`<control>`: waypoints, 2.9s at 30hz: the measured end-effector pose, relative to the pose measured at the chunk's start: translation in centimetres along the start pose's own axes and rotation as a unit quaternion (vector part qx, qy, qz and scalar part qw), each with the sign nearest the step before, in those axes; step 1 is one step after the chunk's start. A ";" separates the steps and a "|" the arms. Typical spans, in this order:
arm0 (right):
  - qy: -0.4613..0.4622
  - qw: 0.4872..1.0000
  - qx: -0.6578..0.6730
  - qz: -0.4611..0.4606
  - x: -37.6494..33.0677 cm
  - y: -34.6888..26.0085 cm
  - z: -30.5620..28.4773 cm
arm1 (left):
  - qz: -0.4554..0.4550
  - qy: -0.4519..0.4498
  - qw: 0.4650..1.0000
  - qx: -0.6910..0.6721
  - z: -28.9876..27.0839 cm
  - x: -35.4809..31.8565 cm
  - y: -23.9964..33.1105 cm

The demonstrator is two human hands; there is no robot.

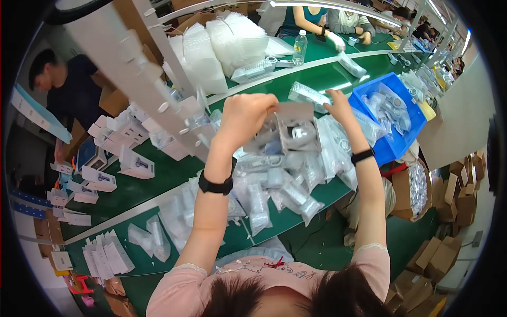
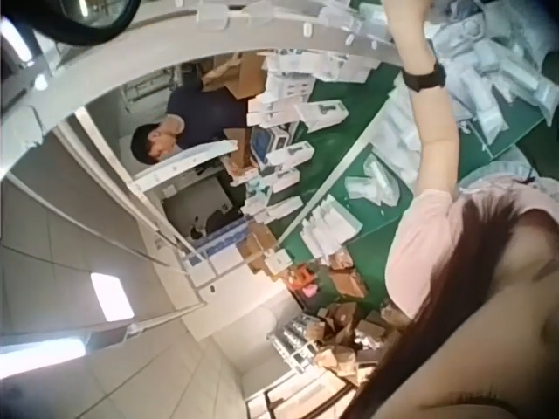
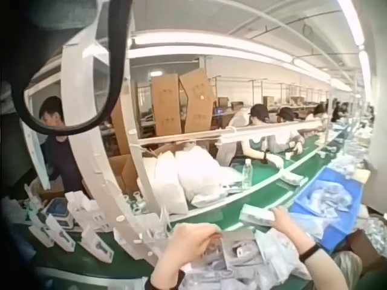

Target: The person packs bubble-wrapped items into boxes with paper inserts, closes the lids, and sets them aside. Finally, they gather the remaining bubble-wrapped items from the table and place them into a blue bin.

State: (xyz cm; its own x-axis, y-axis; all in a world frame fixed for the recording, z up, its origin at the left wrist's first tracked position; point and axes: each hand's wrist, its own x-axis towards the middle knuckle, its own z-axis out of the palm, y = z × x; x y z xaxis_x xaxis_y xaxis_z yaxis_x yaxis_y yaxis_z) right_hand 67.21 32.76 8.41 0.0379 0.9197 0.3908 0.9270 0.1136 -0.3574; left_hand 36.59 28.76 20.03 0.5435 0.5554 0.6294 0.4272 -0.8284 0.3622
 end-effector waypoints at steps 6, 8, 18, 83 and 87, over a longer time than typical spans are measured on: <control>-0.240 0.957 -0.132 0.098 6.6 8.9 11.7 | -0.059 -0.031 0.987 0.147 8.7 6.3 -7.7; -0.300 0.936 -0.147 0.110 8.1 8.9 13.8 | -0.083 -0.075 0.976 0.185 10.6 6.7 -11.2; -0.364 0.930 -0.051 0.002 9.7 11.6 18.3 | -0.313 -0.125 0.898 0.283 12.9 6.7 -19.7; -0.390 0.910 0.027 -0.138 -29.5 -58.3 25.0 | -0.636 -0.106 0.714 0.274 -28.3 -67.5 -3.5; -0.181 0.979 0.026 -0.089 -17.4 -55.2 27.2 | -0.601 -0.224 0.761 0.097 -26.1 -62.3 -1.1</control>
State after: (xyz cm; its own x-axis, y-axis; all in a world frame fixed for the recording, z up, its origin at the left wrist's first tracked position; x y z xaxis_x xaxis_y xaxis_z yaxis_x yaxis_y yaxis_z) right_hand 5.24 20.71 -1.79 -0.2653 0.9556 0.1284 0.8861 0.2942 -0.3581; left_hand -16.59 -6.84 -1.59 -0.1500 0.9085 -0.3900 0.8858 0.2987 0.3551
